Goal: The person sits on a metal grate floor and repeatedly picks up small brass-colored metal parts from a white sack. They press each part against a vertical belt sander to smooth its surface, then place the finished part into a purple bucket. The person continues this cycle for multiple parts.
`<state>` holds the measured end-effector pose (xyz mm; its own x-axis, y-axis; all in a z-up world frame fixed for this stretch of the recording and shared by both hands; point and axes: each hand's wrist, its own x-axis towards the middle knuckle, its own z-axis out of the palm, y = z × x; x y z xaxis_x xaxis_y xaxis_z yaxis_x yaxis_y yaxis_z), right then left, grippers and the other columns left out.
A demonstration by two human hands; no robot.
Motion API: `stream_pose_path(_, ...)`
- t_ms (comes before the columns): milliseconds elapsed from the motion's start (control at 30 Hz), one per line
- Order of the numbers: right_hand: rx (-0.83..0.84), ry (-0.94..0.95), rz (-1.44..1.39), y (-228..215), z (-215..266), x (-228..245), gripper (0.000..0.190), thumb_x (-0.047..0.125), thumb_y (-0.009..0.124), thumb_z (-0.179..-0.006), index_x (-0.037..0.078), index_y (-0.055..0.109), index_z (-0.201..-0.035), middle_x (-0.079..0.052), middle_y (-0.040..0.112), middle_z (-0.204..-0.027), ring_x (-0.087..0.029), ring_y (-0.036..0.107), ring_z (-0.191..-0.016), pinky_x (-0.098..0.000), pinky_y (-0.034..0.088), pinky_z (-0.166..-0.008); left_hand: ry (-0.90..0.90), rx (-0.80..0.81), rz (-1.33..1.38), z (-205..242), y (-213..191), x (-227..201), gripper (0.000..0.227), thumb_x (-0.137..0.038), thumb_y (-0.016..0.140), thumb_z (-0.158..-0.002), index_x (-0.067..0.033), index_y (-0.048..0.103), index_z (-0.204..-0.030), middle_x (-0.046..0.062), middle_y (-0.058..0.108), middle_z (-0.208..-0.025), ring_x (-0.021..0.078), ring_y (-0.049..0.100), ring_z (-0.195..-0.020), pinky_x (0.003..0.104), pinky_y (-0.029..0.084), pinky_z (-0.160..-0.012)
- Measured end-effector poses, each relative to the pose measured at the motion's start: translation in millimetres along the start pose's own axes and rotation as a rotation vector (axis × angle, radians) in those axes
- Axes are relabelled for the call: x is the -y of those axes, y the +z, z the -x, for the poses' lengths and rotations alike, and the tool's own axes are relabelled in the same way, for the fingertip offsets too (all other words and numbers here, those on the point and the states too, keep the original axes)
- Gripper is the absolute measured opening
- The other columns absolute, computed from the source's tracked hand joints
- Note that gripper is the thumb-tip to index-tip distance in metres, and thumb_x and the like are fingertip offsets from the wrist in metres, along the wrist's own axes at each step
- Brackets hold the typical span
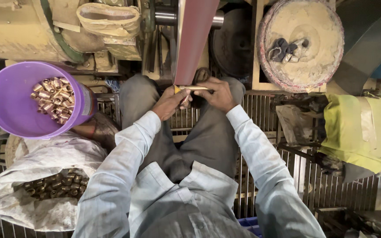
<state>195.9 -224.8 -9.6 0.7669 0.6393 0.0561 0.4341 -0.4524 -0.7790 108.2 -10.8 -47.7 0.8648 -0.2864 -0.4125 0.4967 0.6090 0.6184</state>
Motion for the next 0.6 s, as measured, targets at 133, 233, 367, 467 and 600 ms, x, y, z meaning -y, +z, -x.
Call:
stream_pose_path(133, 0.073, 0.089, -0.094, 1.5, -3.8, -6.1, 0.032, 0.024, 0.084, -0.088, 0.006, 0.078, -0.114, -0.01, 0.077, -0.101, -0.02, 0.074, -0.086, -0.0324, 0.058, -0.078, -0.01, -0.015, 0.0, 0.5, 2.6, -2.4, 0.024, -0.019, 0.06, -0.104, 0.0009, 0.059, -0.118, 0.008, 0.06, -0.087, 0.011, 0.051, -0.065, 0.025, 0.044, -0.055)
stream_pose_path(233, 0.106, 0.124, -0.231, 2.3, -6.5, -11.9, 0.031, 0.025, 0.081, -0.09, 0.004, 0.078, -0.112, -0.011, 0.078, -0.099, -0.017, 0.073, -0.086, -0.0314, 0.057, -0.077, -0.009, -0.021, -0.005, 1.3, 3.5, -3.1, 0.024, -0.018, 0.061, -0.104, 0.0012, 0.06, -0.119, 0.008, 0.059, -0.087, 0.0105, 0.05, -0.065, 0.025, 0.044, -0.054)
stream_pose_path(367, 0.18, 0.201, -0.308, 0.4, -9.7, -17.6, 0.03, 0.029, 0.077, -0.095, 0.002, 0.078, -0.109, -0.009, 0.077, -0.092, -0.012, 0.07, -0.081, -0.0288, 0.056, -0.073, -0.023, -0.021, -0.012, 0.2, 3.8, -3.9, 0.027, -0.019, 0.061, -0.104, 0.001, 0.061, -0.123, 0.008, 0.059, -0.087, 0.0096, 0.05, -0.065, 0.024, 0.043, -0.054)
stream_pose_path(467, 0.234, 0.358, -0.413, 1.4, -12.4, -18.7, 0.032, 0.03, 0.076, -0.096, -0.001, 0.079, -0.105, -0.004, 0.069, -0.077, -0.008, 0.057, -0.065, -0.0275, 0.046, -0.058, -0.031, -0.041, -0.013, -0.6, 4.2, -3.3, 0.027, -0.019, 0.061, -0.104, 0.0014, 0.06, -0.122, 0.008, 0.059, -0.087, 0.0101, 0.05, -0.064, 0.025, 0.043, -0.053)
stream_pose_path(600, 0.304, 0.613, -0.669, 1.1, -17.8, -20.3, 0.032, 0.029, 0.074, -0.096, -0.003, 0.078, -0.094, 0.002, 0.056, -0.064, -0.006, 0.043, -0.052, -0.0263, 0.032, -0.045, -0.036, -0.058, -0.008, -0.6, 3.4, -2.5, 0.025, -0.018, 0.061, -0.104, 0.002, 0.06, -0.119, 0.008, 0.059, -0.087, 0.0105, 0.05, -0.062, 0.024, 0.042, -0.052)
